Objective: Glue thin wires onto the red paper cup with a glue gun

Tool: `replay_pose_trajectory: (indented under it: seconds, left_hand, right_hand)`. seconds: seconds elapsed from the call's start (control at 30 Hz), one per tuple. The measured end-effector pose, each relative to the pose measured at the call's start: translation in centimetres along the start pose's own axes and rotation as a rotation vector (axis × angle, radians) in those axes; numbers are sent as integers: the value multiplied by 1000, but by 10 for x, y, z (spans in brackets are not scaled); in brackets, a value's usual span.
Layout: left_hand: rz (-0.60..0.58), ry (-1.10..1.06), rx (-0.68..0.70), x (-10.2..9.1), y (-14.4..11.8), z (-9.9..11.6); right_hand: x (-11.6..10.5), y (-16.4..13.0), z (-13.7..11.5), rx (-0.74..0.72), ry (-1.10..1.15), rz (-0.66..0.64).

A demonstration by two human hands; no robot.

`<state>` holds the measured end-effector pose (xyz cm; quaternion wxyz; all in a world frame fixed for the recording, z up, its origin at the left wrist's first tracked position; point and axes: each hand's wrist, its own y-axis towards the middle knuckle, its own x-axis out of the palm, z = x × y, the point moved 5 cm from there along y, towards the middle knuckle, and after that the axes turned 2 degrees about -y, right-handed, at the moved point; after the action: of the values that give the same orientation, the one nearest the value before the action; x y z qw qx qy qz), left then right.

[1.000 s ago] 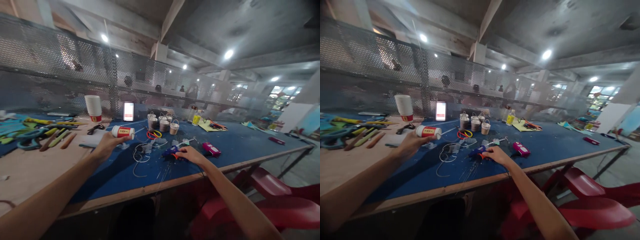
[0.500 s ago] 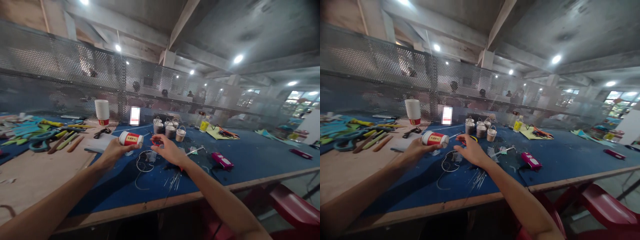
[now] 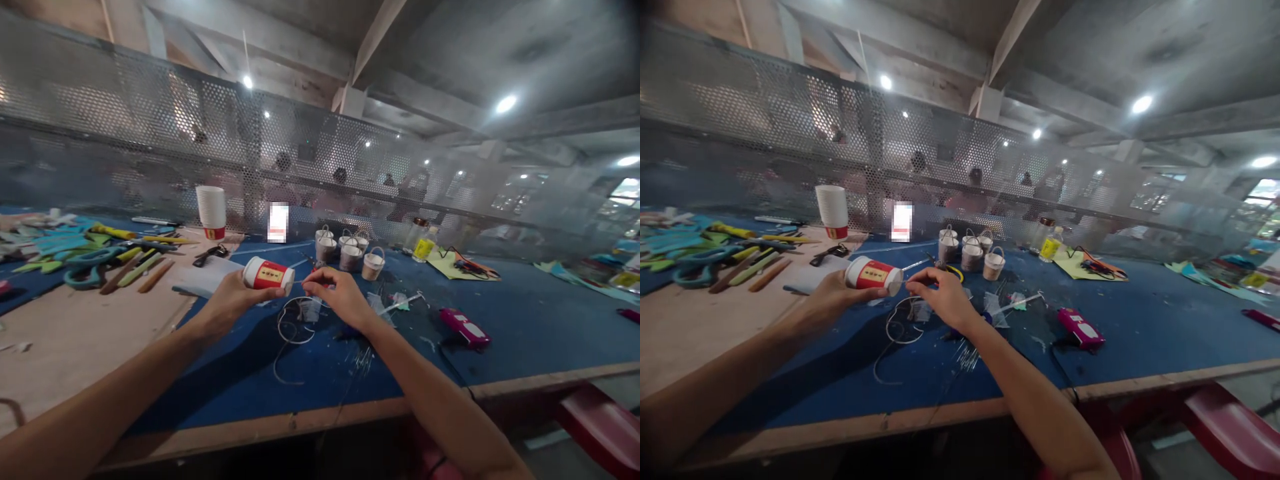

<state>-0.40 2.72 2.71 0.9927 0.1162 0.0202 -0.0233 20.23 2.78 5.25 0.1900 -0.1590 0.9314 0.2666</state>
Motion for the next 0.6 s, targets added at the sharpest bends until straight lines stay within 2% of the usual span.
replay_pose_trajectory:
  seconds: [0.2,0.6]
  left_hand:
    - [-53,6,-39,5,-1,-4]
    - [-114,42,-71,9,-3,-9]
  right_hand:
    - [-5,-3,-6,-61,21,65]
    - [-1,-1,-4,-73,13,125]
